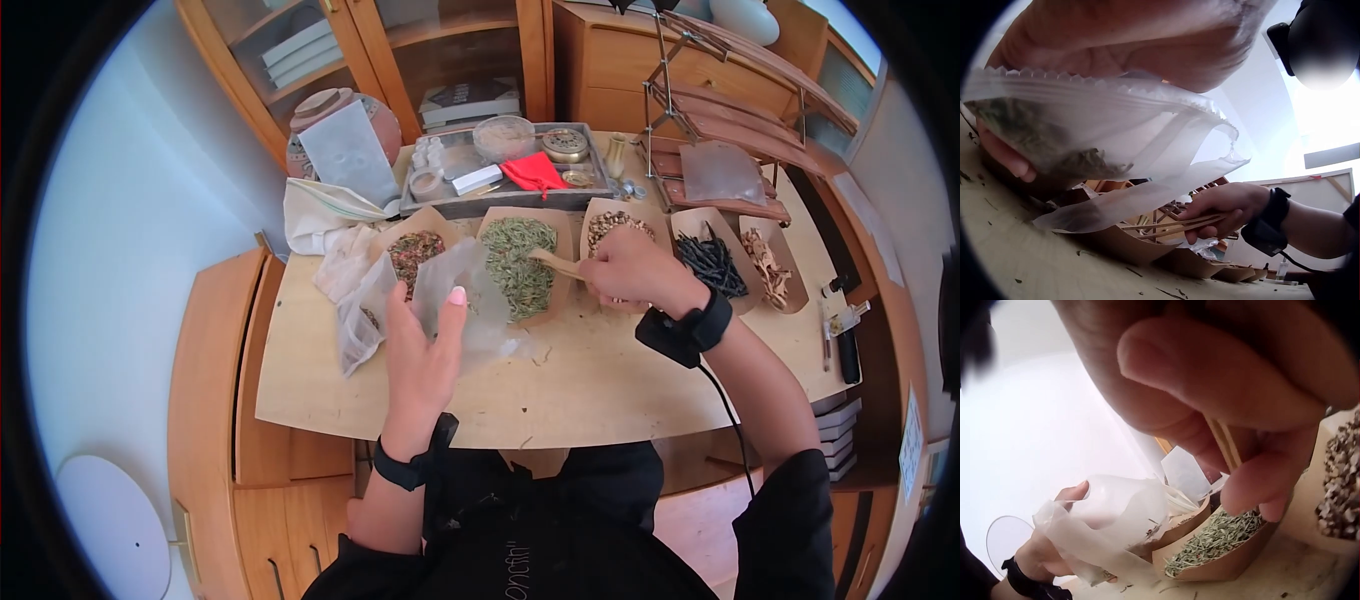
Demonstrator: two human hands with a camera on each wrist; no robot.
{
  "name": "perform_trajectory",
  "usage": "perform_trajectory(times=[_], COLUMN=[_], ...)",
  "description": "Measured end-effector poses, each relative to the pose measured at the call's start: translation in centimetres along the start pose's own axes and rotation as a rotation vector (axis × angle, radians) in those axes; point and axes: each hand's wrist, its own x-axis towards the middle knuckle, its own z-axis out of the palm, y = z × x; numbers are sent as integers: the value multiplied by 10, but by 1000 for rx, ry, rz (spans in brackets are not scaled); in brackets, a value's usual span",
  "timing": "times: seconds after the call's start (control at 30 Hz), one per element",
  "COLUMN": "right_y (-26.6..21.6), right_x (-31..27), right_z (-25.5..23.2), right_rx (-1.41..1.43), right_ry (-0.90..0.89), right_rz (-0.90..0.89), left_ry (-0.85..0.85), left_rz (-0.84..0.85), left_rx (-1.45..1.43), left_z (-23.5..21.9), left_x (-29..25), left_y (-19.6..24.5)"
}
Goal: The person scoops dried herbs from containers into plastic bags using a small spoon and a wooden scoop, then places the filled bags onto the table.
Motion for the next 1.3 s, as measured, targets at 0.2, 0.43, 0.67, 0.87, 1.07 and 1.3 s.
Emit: perform_trajectory(times=[0.2, 0.43, 0.67, 0.87, 1.07, 1.3], right_y=[-17, -17, -5, -6, -48, -57], right_x=[10, 10, 4, -5, -47, -51], right_z=[8, 13, 3, -20, -51, -29], right_rx=[123, 133, 448, 402, 326, 159], right_ry=[-113, -128, -155, -72, -45, -115], right_rz=[1, -58, 3, -55, -66, -202], left_ry=[-23, -28, -12, 1, 12, 18], left_rz=[1, -7, 17, 33, 35, 32], left_rx=[-39, -41, -14, 12, 26, 41], left_z=[-2, -1, 2, 5, 8, 8], left_x=[-1, -2, 1, 9, 12, 10], left_y=[1, 1, 3, 7, 3, 6])
